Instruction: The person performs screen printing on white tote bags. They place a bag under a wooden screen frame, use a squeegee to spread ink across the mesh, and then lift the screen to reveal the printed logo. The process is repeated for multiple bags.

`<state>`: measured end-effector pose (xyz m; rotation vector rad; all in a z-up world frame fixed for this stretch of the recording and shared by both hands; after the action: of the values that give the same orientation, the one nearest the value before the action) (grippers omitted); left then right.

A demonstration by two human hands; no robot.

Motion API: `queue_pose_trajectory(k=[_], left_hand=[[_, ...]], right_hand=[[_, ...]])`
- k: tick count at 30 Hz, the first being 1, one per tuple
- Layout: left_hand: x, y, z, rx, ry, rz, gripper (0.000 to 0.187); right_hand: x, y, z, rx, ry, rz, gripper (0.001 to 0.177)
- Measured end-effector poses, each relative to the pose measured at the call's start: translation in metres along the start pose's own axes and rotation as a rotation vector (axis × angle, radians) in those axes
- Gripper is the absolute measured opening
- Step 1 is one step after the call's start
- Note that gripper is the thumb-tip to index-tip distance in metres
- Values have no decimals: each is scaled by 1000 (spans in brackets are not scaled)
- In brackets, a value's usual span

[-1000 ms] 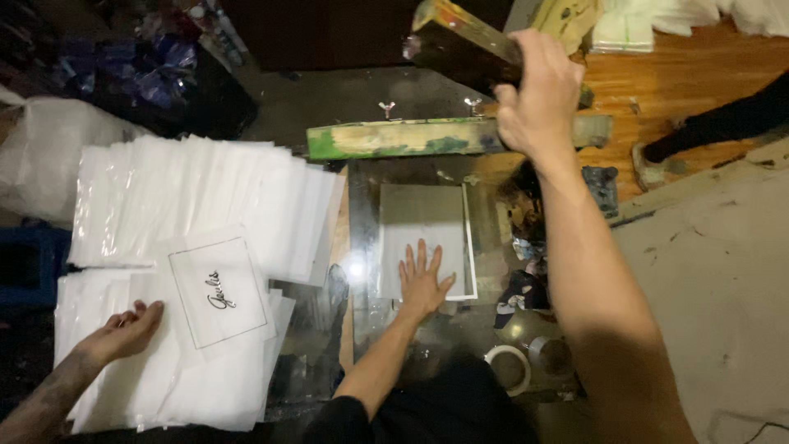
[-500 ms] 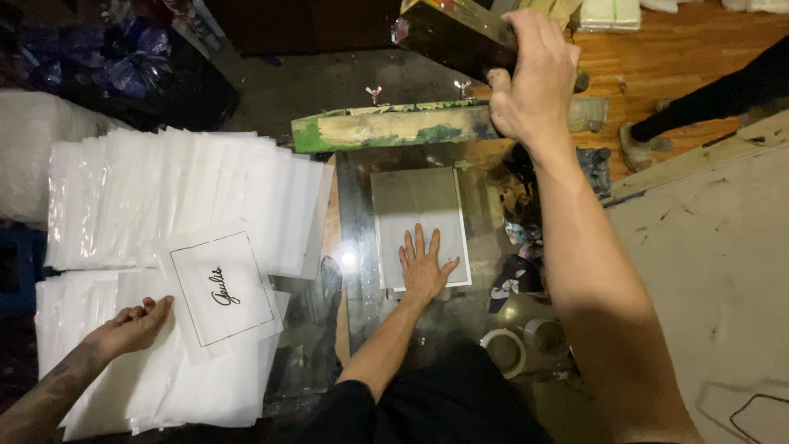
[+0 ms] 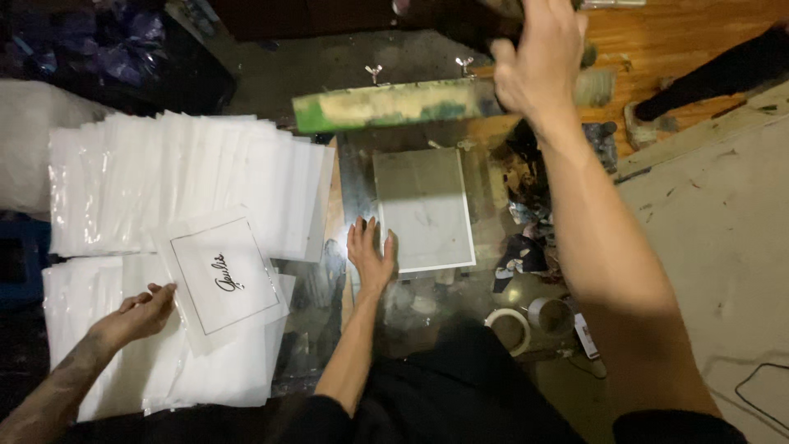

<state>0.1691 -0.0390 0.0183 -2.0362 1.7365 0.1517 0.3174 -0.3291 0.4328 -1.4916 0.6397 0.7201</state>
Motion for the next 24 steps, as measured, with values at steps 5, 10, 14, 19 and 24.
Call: queue_pose_trajectory(k=[5, 10, 14, 19, 24], left_hand=[[-70, 8, -27, -201, 447, -61, 40], [-61, 84, 18, -632, 662, 84, 74], [-73, 112, 40, -727, 460, 127, 68], [-61, 120, 65, -748, 513, 210, 66], [-84, 89, 6, -689, 501, 221, 64]], right_hand=[[-11, 129, 19, -87, -147, -75, 59], [88, 301, 33, -332, -218, 158, 46], [264, 263, 16, -340, -58, 354, 41], [400, 149, -1, -398, 194, 467, 53], [326, 217, 21, -299, 153, 774, 30]])
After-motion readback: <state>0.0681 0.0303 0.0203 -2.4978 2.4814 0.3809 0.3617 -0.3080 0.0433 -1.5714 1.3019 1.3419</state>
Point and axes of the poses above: each hand's wrist, its own y-axis away from the middle knuckle, its own x-axis out of the palm, z = x × y, the point moved 5 cm from there along -y, towards the middle knuckle, and after that the axes turned 15 degrees about y, right-handed, at the moved point
